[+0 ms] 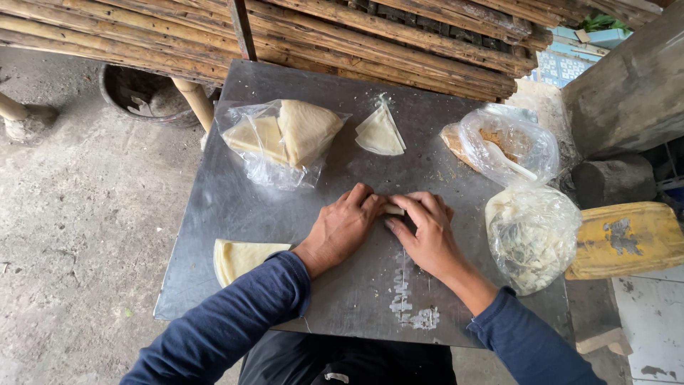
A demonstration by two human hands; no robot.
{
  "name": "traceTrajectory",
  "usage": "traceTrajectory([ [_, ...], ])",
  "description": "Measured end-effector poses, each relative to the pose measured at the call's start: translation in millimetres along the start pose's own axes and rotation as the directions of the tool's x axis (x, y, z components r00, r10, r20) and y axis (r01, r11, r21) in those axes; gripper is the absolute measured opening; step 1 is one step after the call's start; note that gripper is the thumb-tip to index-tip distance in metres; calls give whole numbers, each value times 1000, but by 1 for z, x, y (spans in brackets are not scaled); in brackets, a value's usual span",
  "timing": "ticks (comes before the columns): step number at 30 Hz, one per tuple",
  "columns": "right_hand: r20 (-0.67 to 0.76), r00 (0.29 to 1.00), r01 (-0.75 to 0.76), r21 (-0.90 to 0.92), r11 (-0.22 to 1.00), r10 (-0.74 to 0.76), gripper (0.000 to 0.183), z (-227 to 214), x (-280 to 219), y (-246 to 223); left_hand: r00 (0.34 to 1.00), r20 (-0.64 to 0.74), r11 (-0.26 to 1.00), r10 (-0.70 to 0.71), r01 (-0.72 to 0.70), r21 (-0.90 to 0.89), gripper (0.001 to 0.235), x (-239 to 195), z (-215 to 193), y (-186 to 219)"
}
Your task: The person assembles triangular pastries by placing a filling onto thin dough sheets and folding them into cones. They repeat this process for several units, stacking the finished pastries on the table.
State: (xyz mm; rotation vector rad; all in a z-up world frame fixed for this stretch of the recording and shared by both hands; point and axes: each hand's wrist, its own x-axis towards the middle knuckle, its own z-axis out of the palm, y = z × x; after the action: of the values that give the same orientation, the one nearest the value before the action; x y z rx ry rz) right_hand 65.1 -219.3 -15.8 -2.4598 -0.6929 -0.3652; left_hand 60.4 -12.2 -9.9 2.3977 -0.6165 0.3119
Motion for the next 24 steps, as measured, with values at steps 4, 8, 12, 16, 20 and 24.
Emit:
traceTrajectory([
  [4, -26, 1000, -12, 17, 1000, 12, 29, 2, 1, 3, 999, 14, 999, 47, -47, -13, 22, -1, -5, 1],
  [8, -36, 999, -17, 6, 1000, 17, 22, -11, -1, -9, 998, -54, 981, 44, -54, -188, 27, -2, -18, 2],
  [12, 24, 993, -116, 372, 921, 116, 22, -39, -18, -32, 994, -108, 948, -3, -31, -316, 27, -4, -29, 6],
  [16, 159, 981, -184, 574, 798, 112, 25, -68, -86, -67, 995, -99, 945, -22, -12, -326, 29, -5, -30, 8],
  [20, 461, 882, -252, 635, 730, -97, 23, -66, -170, -103, 993, -113, 946, -22, -16, -324, 29, -5, -29, 6],
  [24, 580, 810, -390, 423, 818, 86, 22, 22, -209, -88, 987, -158, 943, -40, -15, -333, 26, -4, -29, 4],
])
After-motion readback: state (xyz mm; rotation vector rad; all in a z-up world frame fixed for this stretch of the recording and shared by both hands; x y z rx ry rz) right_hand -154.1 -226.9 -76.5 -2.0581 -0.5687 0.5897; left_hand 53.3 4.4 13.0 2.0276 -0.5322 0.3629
